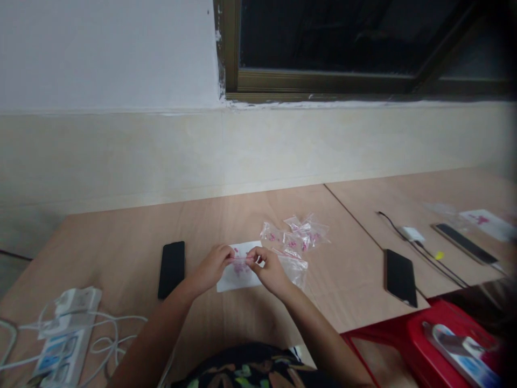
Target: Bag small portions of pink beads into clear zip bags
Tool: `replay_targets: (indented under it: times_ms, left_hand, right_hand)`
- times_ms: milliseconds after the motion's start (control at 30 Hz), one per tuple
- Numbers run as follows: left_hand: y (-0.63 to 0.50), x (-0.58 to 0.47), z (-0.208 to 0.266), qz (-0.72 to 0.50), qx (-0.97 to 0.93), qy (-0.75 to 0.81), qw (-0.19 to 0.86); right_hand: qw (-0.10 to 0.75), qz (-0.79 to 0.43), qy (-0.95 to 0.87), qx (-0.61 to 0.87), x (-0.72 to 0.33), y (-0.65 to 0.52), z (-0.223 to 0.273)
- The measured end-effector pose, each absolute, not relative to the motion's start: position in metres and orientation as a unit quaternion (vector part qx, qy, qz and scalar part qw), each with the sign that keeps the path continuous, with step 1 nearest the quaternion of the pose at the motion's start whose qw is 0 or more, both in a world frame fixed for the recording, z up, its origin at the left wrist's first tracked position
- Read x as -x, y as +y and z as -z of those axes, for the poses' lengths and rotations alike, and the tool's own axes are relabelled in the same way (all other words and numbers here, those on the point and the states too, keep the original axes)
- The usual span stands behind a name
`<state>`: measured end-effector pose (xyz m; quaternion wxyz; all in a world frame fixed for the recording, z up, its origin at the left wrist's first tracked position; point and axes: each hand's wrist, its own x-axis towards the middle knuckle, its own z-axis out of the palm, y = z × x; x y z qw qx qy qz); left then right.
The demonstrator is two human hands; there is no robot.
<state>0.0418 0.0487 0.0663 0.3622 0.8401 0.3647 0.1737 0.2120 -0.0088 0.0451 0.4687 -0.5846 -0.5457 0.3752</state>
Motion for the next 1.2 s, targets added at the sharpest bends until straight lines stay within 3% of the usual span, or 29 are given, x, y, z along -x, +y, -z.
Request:
replay_targets:
  times_ms: [133, 367, 567, 867, 1200]
  left_hand:
    - [0.042, -0.045, -0.06, -0.198, -0.831, 0.398, 0.333]
    - [0.035, -0.041, -0.064, -0.176, -0.753, 0.379, 0.508]
    - [0.044, -0.038, -0.069, -0.197, -0.731, 0.387, 0.527]
    - [0.04, -0.038, -0.068, -0.155, -0.694, 0.379, 0.592]
    - [0.04, -0.044, -0.068, -0.169, -0.713, 0.366, 0.574]
  right_hand:
    - [0.471, -0.429, -0.54, 0.55, -0.208, -0.011, -0.042]
    - [0.509, -0.474, -0.446, 0.563, -0.215, -0.008, -0.03]
    - [0.515, -0.59, -0.36, 0.507, -0.216, -0.006, -0.041]
    - [0.537, -0.571, -0.348, 0.514, -0.22, -0.006, -0.042]
    - [0.5, -0.647, -0.349, 0.457, -0.212, -0.008, -0.046]
